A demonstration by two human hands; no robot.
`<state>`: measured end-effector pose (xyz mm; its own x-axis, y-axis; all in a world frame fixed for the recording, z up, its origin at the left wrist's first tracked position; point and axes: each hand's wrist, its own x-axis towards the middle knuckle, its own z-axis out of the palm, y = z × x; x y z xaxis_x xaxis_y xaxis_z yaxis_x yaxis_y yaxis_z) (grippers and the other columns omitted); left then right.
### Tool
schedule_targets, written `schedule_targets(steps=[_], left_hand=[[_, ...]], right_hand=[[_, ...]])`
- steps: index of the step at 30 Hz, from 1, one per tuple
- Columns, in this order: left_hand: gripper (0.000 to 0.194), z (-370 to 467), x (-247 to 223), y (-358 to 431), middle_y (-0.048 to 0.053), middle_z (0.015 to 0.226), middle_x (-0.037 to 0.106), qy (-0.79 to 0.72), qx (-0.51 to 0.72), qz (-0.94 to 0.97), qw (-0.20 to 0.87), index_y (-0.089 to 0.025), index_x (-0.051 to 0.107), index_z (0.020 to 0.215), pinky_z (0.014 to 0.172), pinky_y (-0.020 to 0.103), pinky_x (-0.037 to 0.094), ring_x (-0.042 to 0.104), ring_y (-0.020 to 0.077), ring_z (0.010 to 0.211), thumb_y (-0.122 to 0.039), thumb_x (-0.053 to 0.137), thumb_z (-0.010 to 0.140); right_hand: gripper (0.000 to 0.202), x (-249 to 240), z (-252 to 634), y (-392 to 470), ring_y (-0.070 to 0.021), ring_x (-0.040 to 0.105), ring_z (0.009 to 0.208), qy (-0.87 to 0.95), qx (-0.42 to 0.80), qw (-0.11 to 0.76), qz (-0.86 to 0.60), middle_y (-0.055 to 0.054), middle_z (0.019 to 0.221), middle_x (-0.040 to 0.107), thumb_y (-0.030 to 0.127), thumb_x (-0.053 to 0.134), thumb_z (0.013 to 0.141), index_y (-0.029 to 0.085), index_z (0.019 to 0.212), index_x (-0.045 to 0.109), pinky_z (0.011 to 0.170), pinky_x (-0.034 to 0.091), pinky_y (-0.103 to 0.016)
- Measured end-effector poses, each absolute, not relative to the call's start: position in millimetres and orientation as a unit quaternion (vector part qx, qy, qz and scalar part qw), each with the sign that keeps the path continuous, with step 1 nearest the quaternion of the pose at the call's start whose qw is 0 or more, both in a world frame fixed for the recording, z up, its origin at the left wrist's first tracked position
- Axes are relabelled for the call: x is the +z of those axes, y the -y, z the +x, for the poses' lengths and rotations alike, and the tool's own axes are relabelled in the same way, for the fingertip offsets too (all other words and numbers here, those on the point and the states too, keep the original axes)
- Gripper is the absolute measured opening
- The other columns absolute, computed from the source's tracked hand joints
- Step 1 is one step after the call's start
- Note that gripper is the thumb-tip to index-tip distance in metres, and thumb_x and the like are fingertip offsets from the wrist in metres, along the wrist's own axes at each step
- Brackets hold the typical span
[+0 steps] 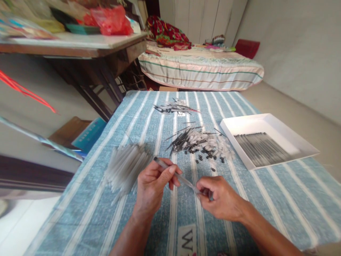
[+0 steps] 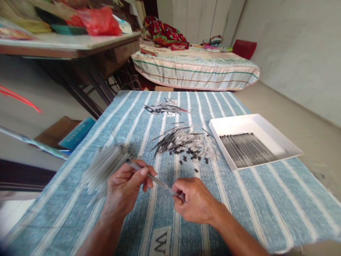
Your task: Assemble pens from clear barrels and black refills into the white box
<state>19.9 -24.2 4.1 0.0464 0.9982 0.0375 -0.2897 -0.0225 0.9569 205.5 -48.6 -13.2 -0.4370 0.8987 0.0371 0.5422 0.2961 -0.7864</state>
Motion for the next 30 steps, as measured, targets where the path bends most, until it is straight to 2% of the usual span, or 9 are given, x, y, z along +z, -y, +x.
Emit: schedule_targets(steps=[6, 12, 20, 30], left_hand=[[0.01, 22.3, 3.6, 24.5, 0.002, 0.068, 0.068, -0.395, 0.554, 0.447, 0.581, -0.016, 0.057, 0.083, 0.04, 0.02, 0.042, 0.057, 0.0107, 0.045, -0.015, 0.063, 0.075], [0.011, 23.6, 4.6, 24.0, 0.001, 0.067, 0.068, -0.406, 0.558, 0.414, 0.594, -0.016, 0.055, 0.082, 0.038, 0.019, 0.041, 0.057, 0.0104, 0.043, -0.017, 0.063, 0.074], [0.01, 22.5, 4.6, 19.9, 0.002, 0.065, 0.069, -0.417, 0.573, 0.356, 0.61, -0.015, 0.054, 0.075, 0.039, 0.02, 0.043, 0.057, 0.0103, 0.042, -0.019, 0.063, 0.074], [0.015, 26.0, 0.8, 18.7, 0.001, 0.064, 0.069, -0.431, 0.578, 0.327, 0.611, -0.016, 0.052, 0.077, 0.04, 0.021, 0.045, 0.058, 0.011, 0.042, -0.021, 0.065, 0.07]], right_hand=[[0.011, -12.3, 203.8, 47.4, -0.006, 0.042, 0.049, 0.754, 0.374, 0.261, -0.473, 0.006, 0.055, 0.044, 0.009, 0.049, 0.069, 0.018, 0.064, 0.045, 0.048, 0.032, -0.017], [0.008, -10.2, 200.1, 51.0, -0.0056, 0.036, 0.043, 0.723, 0.428, 0.283, -0.462, 0.009, 0.049, 0.036, 0.013, 0.047, 0.077, 0.019, 0.072, 0.045, 0.044, 0.029, -0.017], [0.01, -17.5, 193.2, 53.0, -0.0078, 0.049, 0.048, 0.707, 0.411, 0.352, -0.454, 0.003, 0.058, 0.056, 0.024, 0.045, 0.085, 0.019, 0.079, 0.052, 0.049, 0.04, -0.018], [0.012, -23.6, 185.1, 52.6, -0.0075, 0.048, 0.043, 0.69, 0.391, 0.391, -0.467, 0.003, 0.055, 0.055, 0.024, 0.044, 0.085, 0.018, 0.077, 0.05, 0.045, 0.038, -0.018]])
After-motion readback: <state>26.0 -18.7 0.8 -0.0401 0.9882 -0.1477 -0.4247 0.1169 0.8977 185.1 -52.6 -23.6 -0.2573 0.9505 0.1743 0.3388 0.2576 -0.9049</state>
